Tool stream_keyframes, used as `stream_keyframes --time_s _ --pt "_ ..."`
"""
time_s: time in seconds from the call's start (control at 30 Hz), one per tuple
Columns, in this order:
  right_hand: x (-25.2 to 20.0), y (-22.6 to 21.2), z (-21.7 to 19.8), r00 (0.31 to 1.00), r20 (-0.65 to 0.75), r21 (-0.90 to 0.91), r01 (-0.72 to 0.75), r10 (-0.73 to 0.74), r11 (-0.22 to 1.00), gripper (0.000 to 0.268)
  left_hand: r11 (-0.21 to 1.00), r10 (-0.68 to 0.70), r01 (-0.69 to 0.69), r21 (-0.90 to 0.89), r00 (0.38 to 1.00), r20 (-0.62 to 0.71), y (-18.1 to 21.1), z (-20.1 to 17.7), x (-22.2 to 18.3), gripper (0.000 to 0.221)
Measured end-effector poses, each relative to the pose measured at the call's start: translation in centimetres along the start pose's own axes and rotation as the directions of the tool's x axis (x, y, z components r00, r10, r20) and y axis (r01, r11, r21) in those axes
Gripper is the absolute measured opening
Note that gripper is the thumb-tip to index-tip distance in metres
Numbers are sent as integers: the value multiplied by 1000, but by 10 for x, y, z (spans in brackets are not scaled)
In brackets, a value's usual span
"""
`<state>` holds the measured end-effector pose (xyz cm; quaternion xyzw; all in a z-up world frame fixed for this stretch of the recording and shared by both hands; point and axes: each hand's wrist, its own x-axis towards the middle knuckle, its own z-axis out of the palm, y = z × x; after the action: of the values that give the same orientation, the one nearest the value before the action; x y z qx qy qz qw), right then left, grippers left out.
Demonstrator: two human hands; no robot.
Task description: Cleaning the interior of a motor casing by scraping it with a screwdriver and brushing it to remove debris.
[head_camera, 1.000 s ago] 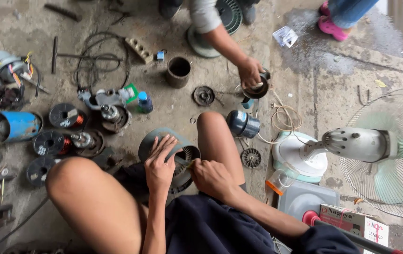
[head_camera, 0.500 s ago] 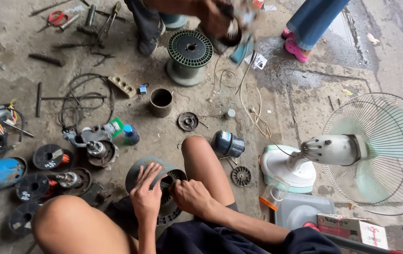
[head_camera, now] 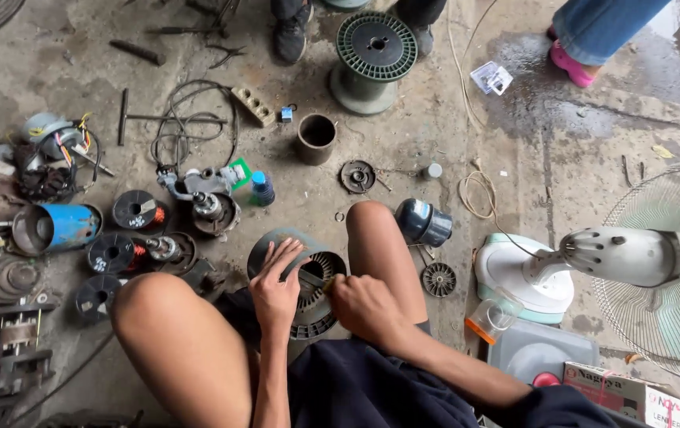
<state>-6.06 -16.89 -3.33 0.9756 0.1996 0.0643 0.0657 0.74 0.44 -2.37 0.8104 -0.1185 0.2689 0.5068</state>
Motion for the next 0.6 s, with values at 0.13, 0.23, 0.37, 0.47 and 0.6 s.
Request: stream_keyframes --time_s 0.13,0.23,0.37,0.47,0.6 --pt "-18 16 -33 998 15 61 56 -57 997 31 1000 -7 7 -16 1000 -13 2 1 -2 21" --pt "14 -23 4 996 -88 81 33 -26 996 34 999 26 -26 -30 999 28 2 3 -3 23" --pt "15 -2 13 992 -86 49 95 -90 994 39 999 38 -37 -22 998 45 11 1 -2 25" --pt "15 28 -80 987 160 203 -59 26 977 25 999 32 -32 -3 999 6 13 2 -6 23" --pt "20 62 -95 896 444 296 -177 29 939 36 999 47 -47 -6 998 37 13 2 -4 24"
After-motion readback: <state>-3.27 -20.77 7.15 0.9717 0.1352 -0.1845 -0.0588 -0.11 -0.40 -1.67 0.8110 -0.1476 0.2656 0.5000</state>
